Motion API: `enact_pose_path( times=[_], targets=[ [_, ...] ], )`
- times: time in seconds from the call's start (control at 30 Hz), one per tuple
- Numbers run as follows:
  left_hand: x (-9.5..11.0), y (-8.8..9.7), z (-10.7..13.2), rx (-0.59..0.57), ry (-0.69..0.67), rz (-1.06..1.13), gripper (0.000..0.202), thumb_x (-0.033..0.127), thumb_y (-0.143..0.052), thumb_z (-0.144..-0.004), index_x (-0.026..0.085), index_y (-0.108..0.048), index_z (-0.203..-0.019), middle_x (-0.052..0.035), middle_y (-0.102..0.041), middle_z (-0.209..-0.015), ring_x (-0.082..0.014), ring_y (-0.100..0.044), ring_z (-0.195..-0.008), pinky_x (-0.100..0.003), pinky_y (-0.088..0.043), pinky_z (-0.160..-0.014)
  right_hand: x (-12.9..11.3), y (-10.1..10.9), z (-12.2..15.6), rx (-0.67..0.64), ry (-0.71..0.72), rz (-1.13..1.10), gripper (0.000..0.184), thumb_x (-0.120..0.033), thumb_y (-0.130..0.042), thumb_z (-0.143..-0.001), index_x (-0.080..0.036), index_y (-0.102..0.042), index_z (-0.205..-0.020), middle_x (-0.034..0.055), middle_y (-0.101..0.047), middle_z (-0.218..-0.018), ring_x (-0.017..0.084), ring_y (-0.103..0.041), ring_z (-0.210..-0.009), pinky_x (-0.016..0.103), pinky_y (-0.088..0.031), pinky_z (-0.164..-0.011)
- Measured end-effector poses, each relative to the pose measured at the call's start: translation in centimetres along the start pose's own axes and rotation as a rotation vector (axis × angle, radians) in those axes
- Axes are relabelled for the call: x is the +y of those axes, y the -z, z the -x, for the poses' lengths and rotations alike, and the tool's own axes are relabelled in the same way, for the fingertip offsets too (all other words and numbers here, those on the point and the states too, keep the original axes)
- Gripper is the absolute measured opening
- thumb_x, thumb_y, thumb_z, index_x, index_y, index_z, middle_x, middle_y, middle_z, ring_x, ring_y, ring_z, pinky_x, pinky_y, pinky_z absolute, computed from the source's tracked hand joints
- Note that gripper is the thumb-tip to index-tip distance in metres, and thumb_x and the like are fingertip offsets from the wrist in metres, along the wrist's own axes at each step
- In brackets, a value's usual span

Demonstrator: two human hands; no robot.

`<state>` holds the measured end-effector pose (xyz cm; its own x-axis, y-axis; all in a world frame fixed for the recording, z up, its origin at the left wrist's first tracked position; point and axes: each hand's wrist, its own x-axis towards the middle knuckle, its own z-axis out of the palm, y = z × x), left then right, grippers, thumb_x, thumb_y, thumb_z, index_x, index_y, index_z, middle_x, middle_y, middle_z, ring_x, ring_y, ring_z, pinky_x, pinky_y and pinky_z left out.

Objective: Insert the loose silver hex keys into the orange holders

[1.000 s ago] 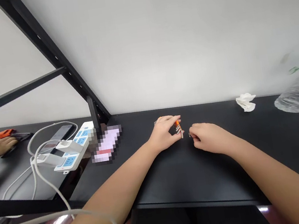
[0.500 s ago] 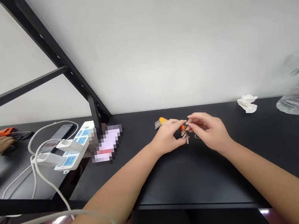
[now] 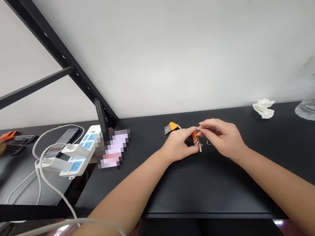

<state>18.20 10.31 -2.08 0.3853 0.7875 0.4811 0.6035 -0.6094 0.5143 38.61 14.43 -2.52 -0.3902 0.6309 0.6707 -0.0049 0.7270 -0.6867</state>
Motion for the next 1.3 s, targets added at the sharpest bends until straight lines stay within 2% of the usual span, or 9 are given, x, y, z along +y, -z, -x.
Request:
enact_pose_path(
  times=[0.3,0.47,0.7,0.87,0.97,1.1,1.2,1.3],
  targets=[
    [0.6,0.3,-0.1,0.014,0.044,0.079,0.032,0.019,-0.069,-0.077,0.019,-0.068,-0.109,-0.0002,-0.071,-0.089,-0.0131,-0.063,-0.076,-0.025,-0.051,-0.077,-0.9,0.2,-0.2,-0.028,0.077,0.06,0.021,-0.011,-0.059,-0.095,-0.025,-0.07,-0.105,0.0031,-0.072,-0.096,0.017,-0.072,-0.085,0.033,-0.062,-0.076],
    [0.3,0.1,-0.1,0.023,0.027,0.108,0.037,0.017,-0.069,-0.076,0.019,-0.068,-0.113,-0.0035,-0.075,-0.101,-0.016,-0.068,-0.085,-0.028,-0.054,-0.082,-1.0,-0.1,-0.3,0.0,0.14,0.062,0.022,-0.009,-0.058,-0.094,-0.025,-0.07,-0.103,0.0038,-0.073,-0.097,0.017,-0.072,-0.084,0.032,-0.061,-0.074],
    [0.0,-0.2,-0.1,0.047,-0.001,0.155,0.049,0.014,-0.07,-0.073,0.02,-0.068,-0.122,-0.0024,-0.077,-0.103,-0.0162,-0.071,-0.087,-0.028,-0.056,-0.085,-1.4,-0.4,-0.4,0.001,0.214,0.145,0.023,-0.004,-0.059,-0.09,-0.023,-0.069,-0.098,0.0029,-0.072,-0.095,0.015,-0.07,-0.083,0.03,-0.059,-0.073],
    [-0.9,-0.6,0.1,0.093,0.011,0.103,0.059,0.019,-0.074,-0.074,0.019,-0.065,-0.132,-0.0072,-0.077,-0.113,-0.0213,-0.074,-0.097,-0.034,-0.058,-0.091,-1.4,-0.6,-0.3,0.063,0.17,0.183,0.019,-0.004,-0.059,-0.088,-0.021,-0.066,-0.094,0.0037,-0.071,-0.095,0.014,-0.069,-0.079,0.03,-0.058,-0.07],
    [-1.2,-0.7,0.3,0.109,-0.014,0.065,0.06,0.02,-0.074,-0.074,0.019,-0.065,-0.133,-0.0074,-0.078,-0.111,-0.0215,-0.074,-0.096,-0.035,-0.057,-0.091,-1.8,-0.8,-0.2,0.076,0.19,0.219,0.018,-0.004,-0.058,-0.088,-0.02,-0.064,-0.089,0.0037,-0.071,-0.092,0.014,-0.068,-0.078,0.029,-0.057,-0.07],
    [-1.1,-0.7,0.2,0.145,-0.032,0.003,0.057,0.023,-0.076,-0.075,0.019,-0.066,-0.131,-0.007,-0.077,-0.107,-0.0222,-0.073,-0.094,-0.039,-0.056,-0.093,-2.4,-1.0,-0.2,0.042,0.288,0.387,0.018,-0.002,-0.056,-0.087,-0.019,-0.061,-0.082,0.0038,-0.071,-0.089,0.014,-0.067,-0.078,0.027,-0.054,-0.069],
    [-0.9,-0.6,0.0,0.163,-0.042,0.0,0.055,0.022,-0.077,-0.073,0.018,-0.068,-0.127,-0.008,-0.076,-0.109,-0.0228,-0.072,-0.097,-0.04,-0.055,-0.095,-2.3,-1.1,-0.2,-0.004,0.258,0.455,0.018,-0.004,-0.054,-0.089,-0.019,-0.061,-0.081,0.0037,-0.07,-0.087,0.014,-0.066,-0.077,0.027,-0.053,-0.07],
    [-0.8,-0.6,0.0,0.159,-0.027,-0.026,0.051,0.022,-0.078,-0.072,0.019,-0.069,-0.122,-0.0094,-0.074,-0.116,-0.0257,-0.068,-0.111,-0.043,-0.053,-0.103,-1.9,-1.3,-0.2,-0.044,0.205,0.459,0.017,-0.006,-0.054,-0.091,-0.018,-0.064,-0.086,0.0043,-0.071,-0.093,0.014,-0.067,-0.081,0.027,-0.055,-0.074]
  ],
)
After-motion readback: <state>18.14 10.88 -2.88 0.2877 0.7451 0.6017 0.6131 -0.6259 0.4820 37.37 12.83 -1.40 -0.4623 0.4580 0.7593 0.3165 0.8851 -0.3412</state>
